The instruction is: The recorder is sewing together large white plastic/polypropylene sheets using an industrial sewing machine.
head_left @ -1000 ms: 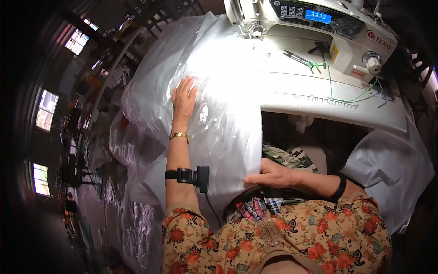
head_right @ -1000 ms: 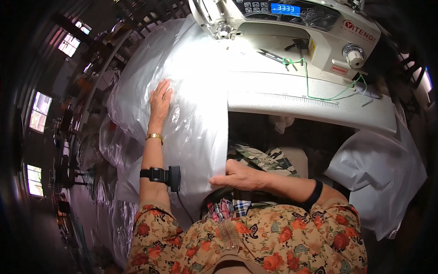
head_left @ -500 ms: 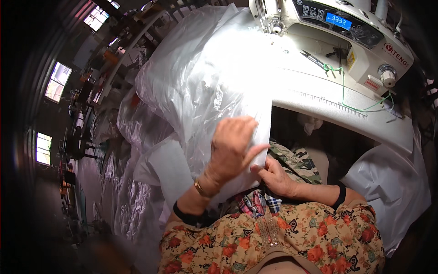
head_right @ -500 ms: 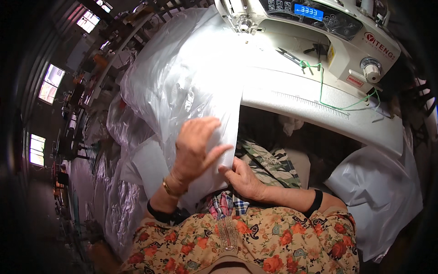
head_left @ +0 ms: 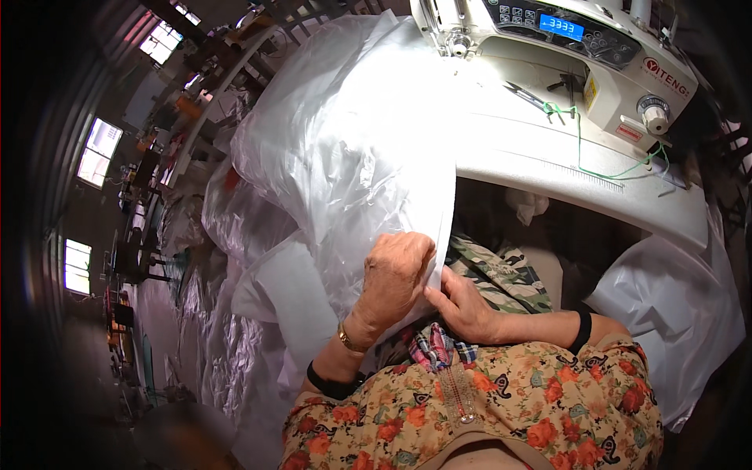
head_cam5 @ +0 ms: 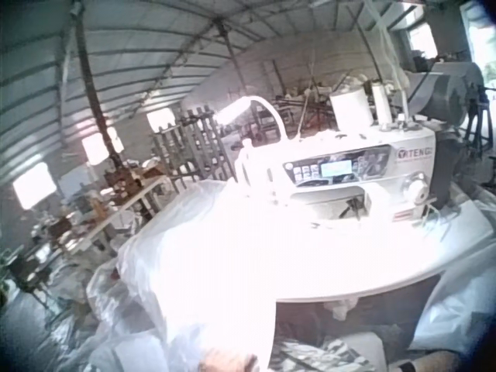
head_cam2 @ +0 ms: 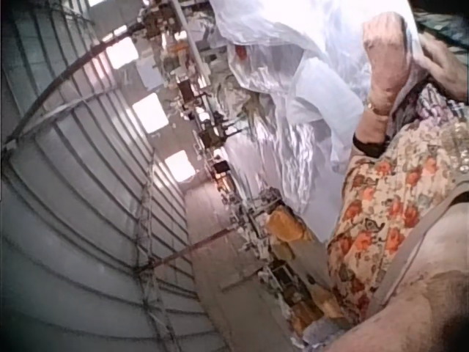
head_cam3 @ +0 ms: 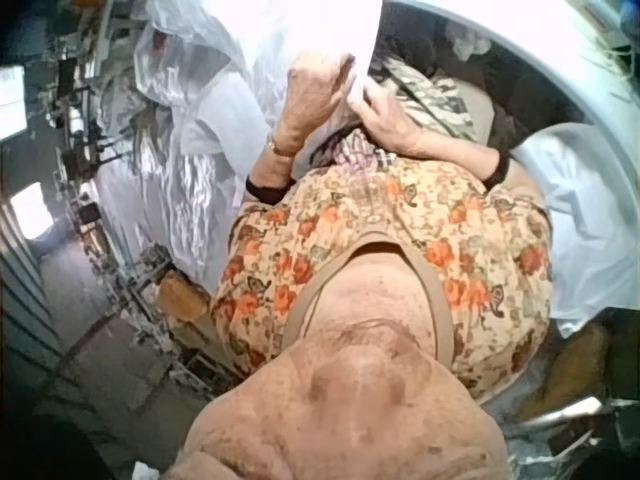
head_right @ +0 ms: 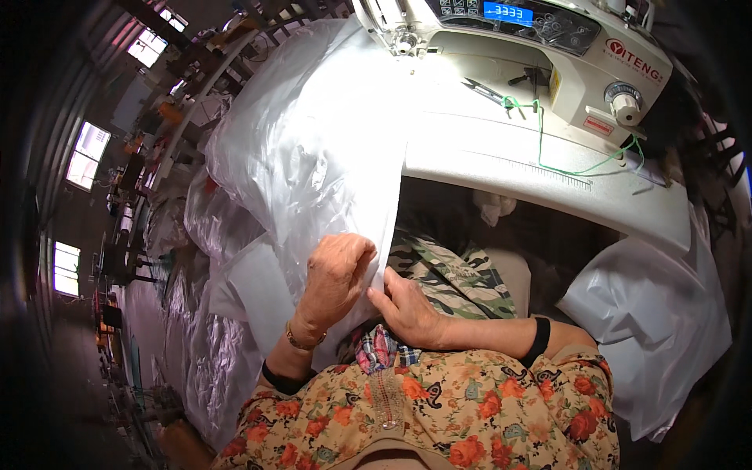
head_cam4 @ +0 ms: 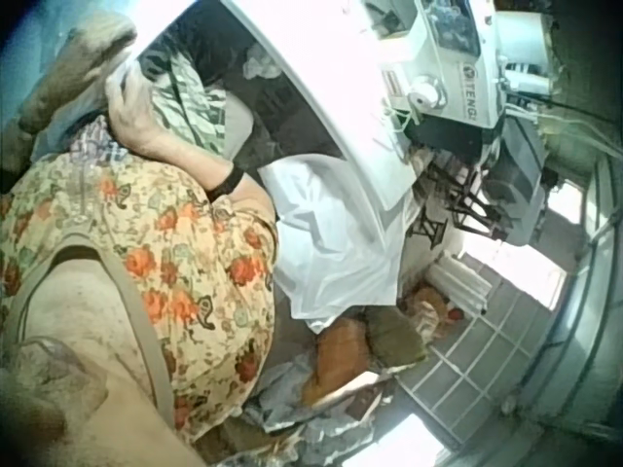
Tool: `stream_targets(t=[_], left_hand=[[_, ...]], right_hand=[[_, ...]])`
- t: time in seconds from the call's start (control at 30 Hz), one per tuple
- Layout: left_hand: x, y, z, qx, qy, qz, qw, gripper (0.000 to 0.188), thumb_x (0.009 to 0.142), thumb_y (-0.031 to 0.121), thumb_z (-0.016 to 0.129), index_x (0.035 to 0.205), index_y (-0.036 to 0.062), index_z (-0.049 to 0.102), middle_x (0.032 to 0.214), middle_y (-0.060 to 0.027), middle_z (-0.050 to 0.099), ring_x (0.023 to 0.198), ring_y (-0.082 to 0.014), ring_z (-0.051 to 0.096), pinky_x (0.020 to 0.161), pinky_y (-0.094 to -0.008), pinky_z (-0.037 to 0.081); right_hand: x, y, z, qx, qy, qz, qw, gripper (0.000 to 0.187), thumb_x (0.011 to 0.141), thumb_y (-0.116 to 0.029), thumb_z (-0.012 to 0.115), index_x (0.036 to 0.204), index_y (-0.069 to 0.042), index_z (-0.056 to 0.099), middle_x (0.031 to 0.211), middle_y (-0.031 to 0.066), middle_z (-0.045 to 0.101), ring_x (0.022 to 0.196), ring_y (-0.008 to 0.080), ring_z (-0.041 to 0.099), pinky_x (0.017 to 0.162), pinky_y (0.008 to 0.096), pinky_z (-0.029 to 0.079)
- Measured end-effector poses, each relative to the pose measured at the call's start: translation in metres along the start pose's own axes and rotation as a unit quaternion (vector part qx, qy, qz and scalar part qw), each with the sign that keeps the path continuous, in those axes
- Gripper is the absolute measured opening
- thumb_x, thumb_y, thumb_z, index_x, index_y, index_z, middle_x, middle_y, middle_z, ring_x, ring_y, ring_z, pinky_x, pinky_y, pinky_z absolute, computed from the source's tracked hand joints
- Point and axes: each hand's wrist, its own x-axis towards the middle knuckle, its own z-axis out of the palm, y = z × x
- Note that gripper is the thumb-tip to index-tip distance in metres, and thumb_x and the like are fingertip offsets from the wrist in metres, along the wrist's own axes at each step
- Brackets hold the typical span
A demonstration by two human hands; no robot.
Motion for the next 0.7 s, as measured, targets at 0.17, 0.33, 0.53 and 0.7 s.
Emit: stream_targets(t=[0.17,0.33,0.53,0.7], left_hand=[[-0.001,-0.005,0.009,-0.087,-0.023,-0.032,0.995,0.005,0.085,0.003,0.063,0.085,0.0008,0.059,0.078,-0.0123,0.058,0.073,-0.0326,0.057,0.064,-0.0385,0.045],[-0.009,-0.011,0.011,-0.223,0.007,-0.084,0.971,0.008,0.089,0.004,0.064,0.095,-0.0023,0.063,0.079,-0.0091,0.059,0.071,-0.0215,0.058,0.063,-0.03,0.045],[-0.021,-0.017,0.013,-0.389,-0.041,-0.276,0.878,0.01,0.092,0.001,0.061,0.1,-0.0049,0.064,0.087,-0.0024,0.062,0.071,-0.0073,0.056,0.064,-0.0231,0.046],[-0.024,0.0,0.0,-0.39,0.043,-0.27,0.88,0.019,0.094,-0.001,0.056,0.111,-0.0054,0.063,0.087,-0.0024,0.061,0.062,-0.0039,0.053,0.056,-0.0194,0.045]], right_hand=[[-0.001,-0.015,-0.006,-0.037,-0.035,-0.043,0.998,0.017,0.094,-0.015,0.054,0.094,0.001,0.048,0.071,0.0256,0.058,0.072,0.045,0.06,0.063,0.0493,0.047],[0.003,-0.017,-0.005,-0.154,-0.075,-0.067,0.983,0.018,0.093,-0.017,0.057,0.09,0.0,0.051,0.07,0.0242,0.059,0.07,0.0428,0.061,0.065,0.05,0.049],[0.016,-0.009,-0.015,-0.201,-0.134,-0.185,0.953,0.019,0.091,-0.017,0.059,0.081,-0.002,0.054,0.07,0.0202,0.059,0.068,0.0409,0.061,0.065,0.0494,0.048],[0.057,0.007,-0.032,0.074,0.015,0.05,0.996,0.018,0.096,-0.017,0.056,0.094,-0.001,0.063,0.082,0.0124,0.068,0.072,0.025,0.066,0.068,0.0349,0.052]])
